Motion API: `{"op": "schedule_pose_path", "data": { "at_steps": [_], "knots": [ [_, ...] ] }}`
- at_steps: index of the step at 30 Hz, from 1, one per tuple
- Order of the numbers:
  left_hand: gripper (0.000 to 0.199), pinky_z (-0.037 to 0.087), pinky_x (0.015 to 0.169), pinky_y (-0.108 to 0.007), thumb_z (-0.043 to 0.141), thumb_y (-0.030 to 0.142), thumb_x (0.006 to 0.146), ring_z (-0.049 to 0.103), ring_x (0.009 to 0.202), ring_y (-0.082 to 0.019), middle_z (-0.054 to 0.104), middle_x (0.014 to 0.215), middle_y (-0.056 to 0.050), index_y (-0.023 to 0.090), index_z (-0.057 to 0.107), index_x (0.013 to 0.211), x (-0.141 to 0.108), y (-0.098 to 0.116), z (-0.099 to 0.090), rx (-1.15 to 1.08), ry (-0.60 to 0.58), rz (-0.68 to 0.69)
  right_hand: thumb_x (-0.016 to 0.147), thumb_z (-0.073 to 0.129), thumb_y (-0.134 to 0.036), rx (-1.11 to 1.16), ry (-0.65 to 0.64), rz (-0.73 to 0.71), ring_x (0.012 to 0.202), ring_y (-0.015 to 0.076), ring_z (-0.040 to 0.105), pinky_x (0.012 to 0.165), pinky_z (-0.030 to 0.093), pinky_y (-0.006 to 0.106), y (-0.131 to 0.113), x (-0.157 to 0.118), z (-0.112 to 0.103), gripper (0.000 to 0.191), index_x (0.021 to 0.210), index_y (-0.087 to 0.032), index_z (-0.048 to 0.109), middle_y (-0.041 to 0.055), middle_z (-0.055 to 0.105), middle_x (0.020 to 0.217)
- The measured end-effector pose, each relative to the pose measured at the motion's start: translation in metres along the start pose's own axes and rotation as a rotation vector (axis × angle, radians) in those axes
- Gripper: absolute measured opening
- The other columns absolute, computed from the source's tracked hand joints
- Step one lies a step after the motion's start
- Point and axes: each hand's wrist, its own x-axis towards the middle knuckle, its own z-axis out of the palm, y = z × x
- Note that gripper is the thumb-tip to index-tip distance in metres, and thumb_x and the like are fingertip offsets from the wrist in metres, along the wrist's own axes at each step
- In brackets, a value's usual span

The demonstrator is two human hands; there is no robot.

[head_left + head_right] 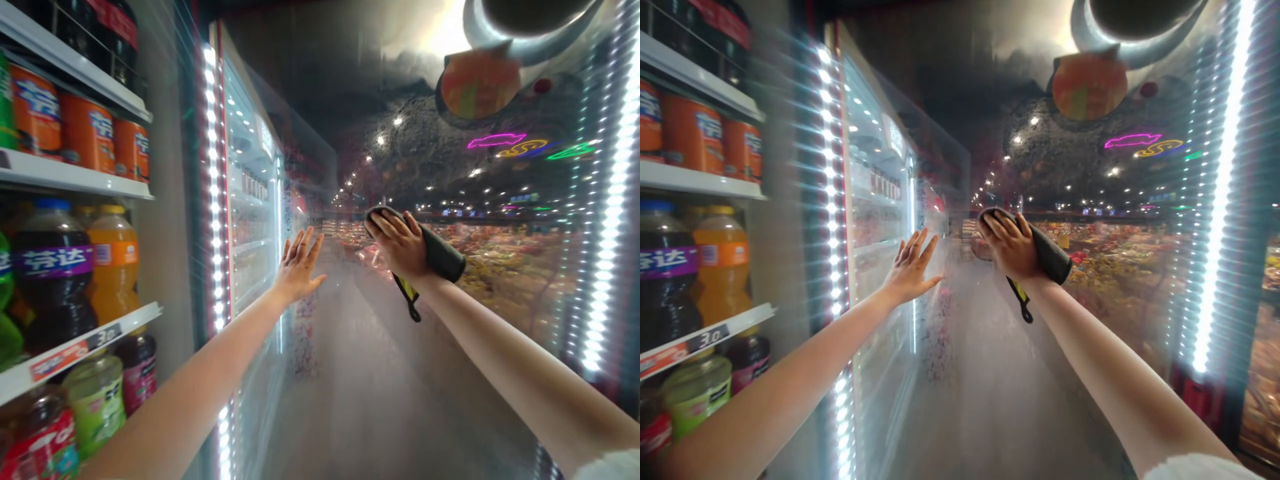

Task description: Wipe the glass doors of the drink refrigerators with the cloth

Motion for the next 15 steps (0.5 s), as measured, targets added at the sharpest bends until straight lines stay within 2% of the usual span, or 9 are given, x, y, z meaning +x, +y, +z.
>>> {"op": "schedule_pose_path", "data": {
  "at_steps": [2, 4, 6, 8, 10, 12, 15],
  "knots": [
    [0.107, 0.014, 0.128, -0.060, 0.074, 0.041, 0.084, 0.008, 0.160, -0.035, 0.008, 0.174, -0.014, 0.027, 0.006, 0.166, -0.004, -0.003, -0.001, 0.008, -0.007, -0.002, 0.103, 0.045, -0.019, 0.039, 0.023, 0.116, 0.147, 0.0291, 0.044, 0.125, 0.021, 0.059, -0.014, 0.021, 0.007, 0.053, 0.155, -0.030, 0.045, 0.0066, 0.053, 0.156],
    [0.106, 0.013, 0.128, -0.060, 0.073, 0.042, 0.085, 0.008, 0.160, -0.035, 0.008, 0.174, -0.013, 0.027, 0.007, 0.166, -0.006, -0.005, -0.002, 0.011, -0.015, -0.002, 0.103, 0.046, -0.020, 0.076, 0.012, 0.138, 0.148, 0.0298, 0.042, 0.124, 0.022, 0.059, -0.034, 0.028, 0.017, 0.055, 0.157, -0.030, 0.043, 0.0069, 0.050, 0.158],
    [0.104, 0.012, 0.128, -0.060, 0.073, 0.042, 0.085, 0.007, 0.160, -0.036, 0.007, 0.174, -0.013, 0.026, 0.008, 0.166, -0.008, -0.006, -0.003, 0.012, -0.038, -0.003, 0.103, 0.046, -0.019, 0.100, -0.034, 0.052, 0.147, 0.0283, 0.043, 0.124, 0.024, 0.056, -0.052, 0.017, 0.024, 0.054, 0.156, -0.030, 0.044, 0.0060, 0.050, 0.158],
    [0.105, 0.011, 0.128, -0.059, 0.074, 0.042, 0.085, 0.006, 0.160, -0.036, 0.006, 0.174, -0.014, 0.024, 0.010, 0.165, -0.009, -0.007, -0.005, 0.013, -0.067, -0.007, 0.104, 0.045, -0.018, 0.108, -0.100, -0.113, 0.145, 0.0251, 0.046, 0.123, 0.027, 0.052, -0.059, -0.008, 0.024, 0.051, 0.153, -0.031, 0.048, 0.0041, 0.053, 0.156],
    [0.105, 0.010, 0.129, -0.058, 0.075, 0.042, 0.084, 0.005, 0.160, -0.035, 0.005, 0.174, -0.013, 0.023, 0.011, 0.165, -0.010, -0.009, -0.007, 0.013, -0.087, -0.003, 0.105, 0.044, -0.017, 0.095, -0.146, -0.265, 0.142, 0.0219, 0.050, 0.122, 0.030, 0.049, -0.052, -0.032, 0.019, 0.047, 0.149, -0.031, 0.052, 0.0019, 0.057, 0.152],
    [0.106, 0.008, 0.129, -0.058, 0.075, 0.041, 0.084, 0.004, 0.160, -0.035, 0.006, 0.174, -0.012, 0.024, 0.011, 0.165, -0.011, -0.012, -0.007, 0.008, -0.091, 0.012, 0.105, 0.045, -0.017, 0.056, -0.143, -0.303, 0.140, 0.0208, 0.052, 0.121, 0.030, 0.049, -0.036, -0.043, 0.011, 0.045, 0.147, -0.031, 0.054, 0.0008, 0.060, 0.150],
    [0.106, 0.008, 0.129, -0.058, 0.075, 0.041, 0.084, 0.003, 0.161, -0.035, 0.005, 0.175, -0.011, 0.026, 0.009, 0.165, -0.011, -0.016, -0.006, -0.004, -0.090, 0.029, 0.105, 0.046, -0.018, 0.001, -0.064, -0.107, 0.141, 0.0240, 0.051, 0.122, 0.028, 0.053, -0.016, -0.023, 0.004, 0.047, 0.149, -0.030, 0.052, 0.0029, 0.058, 0.151]
  ]
}}
